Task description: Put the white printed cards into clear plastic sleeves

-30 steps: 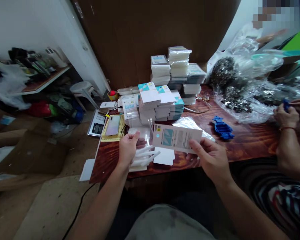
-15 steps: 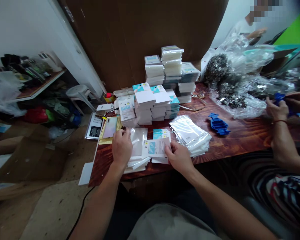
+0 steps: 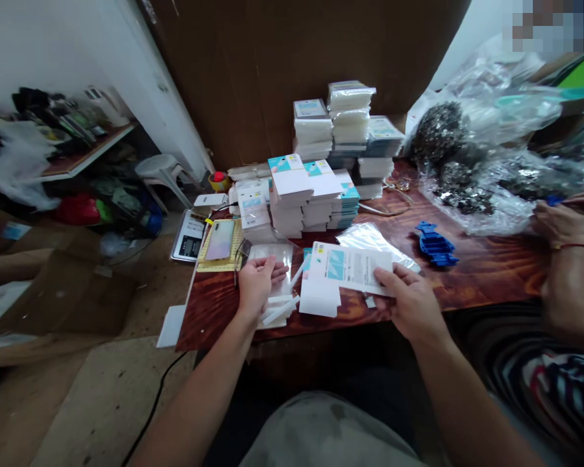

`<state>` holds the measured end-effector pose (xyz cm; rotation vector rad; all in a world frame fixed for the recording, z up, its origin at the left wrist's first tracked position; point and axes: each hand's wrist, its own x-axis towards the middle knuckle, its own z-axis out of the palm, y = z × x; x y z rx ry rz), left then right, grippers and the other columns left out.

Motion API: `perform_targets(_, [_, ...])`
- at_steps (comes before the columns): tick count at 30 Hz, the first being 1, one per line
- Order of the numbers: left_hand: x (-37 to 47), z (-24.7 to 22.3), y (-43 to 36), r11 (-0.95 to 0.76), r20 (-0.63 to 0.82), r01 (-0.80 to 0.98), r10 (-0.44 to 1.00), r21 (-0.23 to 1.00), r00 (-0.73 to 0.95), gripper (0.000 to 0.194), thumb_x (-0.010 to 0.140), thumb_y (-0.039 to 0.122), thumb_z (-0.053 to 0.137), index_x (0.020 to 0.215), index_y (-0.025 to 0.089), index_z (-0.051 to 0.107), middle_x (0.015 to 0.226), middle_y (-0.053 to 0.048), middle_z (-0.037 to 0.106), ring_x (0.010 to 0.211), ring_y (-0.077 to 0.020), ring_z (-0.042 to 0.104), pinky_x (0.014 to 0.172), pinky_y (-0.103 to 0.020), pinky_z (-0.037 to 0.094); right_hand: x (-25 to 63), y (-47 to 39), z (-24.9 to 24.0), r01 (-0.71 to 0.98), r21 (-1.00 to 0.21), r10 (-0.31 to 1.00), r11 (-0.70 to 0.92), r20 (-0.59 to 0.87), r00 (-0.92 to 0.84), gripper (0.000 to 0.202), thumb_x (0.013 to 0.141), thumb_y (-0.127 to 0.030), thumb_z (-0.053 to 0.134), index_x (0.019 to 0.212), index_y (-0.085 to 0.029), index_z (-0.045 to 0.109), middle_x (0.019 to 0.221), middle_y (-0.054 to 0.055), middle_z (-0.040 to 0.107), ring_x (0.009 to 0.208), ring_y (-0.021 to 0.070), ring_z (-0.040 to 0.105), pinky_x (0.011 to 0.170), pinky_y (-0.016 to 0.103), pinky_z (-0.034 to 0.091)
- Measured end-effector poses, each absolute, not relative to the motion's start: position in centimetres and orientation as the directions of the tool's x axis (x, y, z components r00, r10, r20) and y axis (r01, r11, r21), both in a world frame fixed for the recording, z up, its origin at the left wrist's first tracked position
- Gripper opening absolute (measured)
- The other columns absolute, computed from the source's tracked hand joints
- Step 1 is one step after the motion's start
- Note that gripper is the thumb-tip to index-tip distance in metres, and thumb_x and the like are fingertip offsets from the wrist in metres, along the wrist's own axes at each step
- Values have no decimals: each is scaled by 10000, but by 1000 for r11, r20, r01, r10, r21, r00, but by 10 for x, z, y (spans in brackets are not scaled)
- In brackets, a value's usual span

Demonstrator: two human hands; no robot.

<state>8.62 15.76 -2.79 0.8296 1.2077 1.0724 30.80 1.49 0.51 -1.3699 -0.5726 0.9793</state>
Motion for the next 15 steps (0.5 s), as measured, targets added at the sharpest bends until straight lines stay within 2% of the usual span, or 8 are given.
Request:
perform_targets(2, [86, -32, 158, 280, -278, -178, 960, 944, 37, 200, 875, 272, 679, 918, 127, 548, 809, -132, 743, 714, -230, 749, 684, -360, 614, 302, 15, 2, -319, -939, 879, -132, -259, 399, 366, 762, -462, 759, 953, -174, 638, 586, -32, 617, 366, 90, 479, 314, 176, 348])
perform_targets(7, [83, -39, 160, 338, -300, -248, 937, 908, 176, 181, 884, 261, 668, 971, 114, 607, 960, -160, 752, 866, -214, 748, 805, -335, 599, 288, 25, -15, -302, -933, 903, -195, -291, 316, 376, 791, -480, 736, 979, -171, 635, 576, -40, 610, 393, 92, 518, 329, 167, 413])
perform_targets(10, [81, -42, 162, 366, -328, -259, 928, 894, 178, 212, 854, 281, 703, 923, 93, 635, 907, -168, 750, 797, -218, 750, 762, -337, 609, 290, 25, -19, -273, -932, 901, -238, -317, 297, 390, 802, -494, 723, 1000, -171, 632, 599, -33, 631, 385, 81, 517, 324, 151, 398])
perform_targets(15, [81, -41, 161, 333, -309, -302, 943, 893, 126, 266, 790, 327, 762, 850, 102, 634, 798, -120, 735, 733, -215, 743, 710, -342, 617, 292, 20, -18, -206, -933, 902, -295, -343, 260, 402, 829, -503, 689, 1034, -163, 628, 575, -26, 636, 407, 89, 546, 349, 144, 406])
